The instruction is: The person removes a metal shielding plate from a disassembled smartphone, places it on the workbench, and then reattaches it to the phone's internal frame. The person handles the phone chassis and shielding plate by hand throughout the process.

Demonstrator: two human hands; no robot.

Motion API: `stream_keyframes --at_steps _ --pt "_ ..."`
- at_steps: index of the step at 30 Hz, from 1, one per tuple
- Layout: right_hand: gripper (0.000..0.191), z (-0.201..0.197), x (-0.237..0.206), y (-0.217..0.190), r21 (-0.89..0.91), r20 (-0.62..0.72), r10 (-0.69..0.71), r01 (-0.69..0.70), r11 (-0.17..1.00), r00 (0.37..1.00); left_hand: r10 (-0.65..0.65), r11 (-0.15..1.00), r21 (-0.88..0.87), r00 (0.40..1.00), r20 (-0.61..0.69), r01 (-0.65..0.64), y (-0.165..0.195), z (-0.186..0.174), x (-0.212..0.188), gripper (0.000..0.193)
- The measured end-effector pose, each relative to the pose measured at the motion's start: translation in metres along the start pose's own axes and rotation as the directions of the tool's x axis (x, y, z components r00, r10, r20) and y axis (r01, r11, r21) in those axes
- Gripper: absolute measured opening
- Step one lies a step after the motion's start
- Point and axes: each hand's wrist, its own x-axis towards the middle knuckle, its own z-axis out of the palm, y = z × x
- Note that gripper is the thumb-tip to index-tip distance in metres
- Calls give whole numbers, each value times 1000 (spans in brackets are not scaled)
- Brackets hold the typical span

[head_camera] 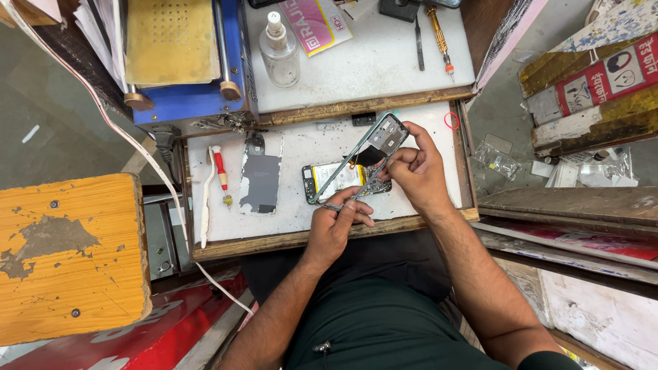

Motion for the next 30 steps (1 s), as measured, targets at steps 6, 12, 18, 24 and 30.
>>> stream_keyframes --at_steps 6,12,18,24,30 --pt "53 0 2 0 -85 -65 9 -15 996 998 13 996 84 999 30 -15 1 0 1 47" --pt "53 2 3 -1 -55 -51 23 -26 998 998 5 998 64 1000 8 -5 3 1 1 46" --pt "61 4 0 -3 45 10 4 -5 999 1000 3 998 55 1000 -11 -3 2 0 1 45" --pt "49 1 2 -2 41 -32 75 -74 996 997 5 1000 20 1000 19 -5 0 0 1 45" --pt "45 3 4 -2 133 -25 111 -106 985 994 -6 1000 -29 1000 17 6 2 -2 0 43"
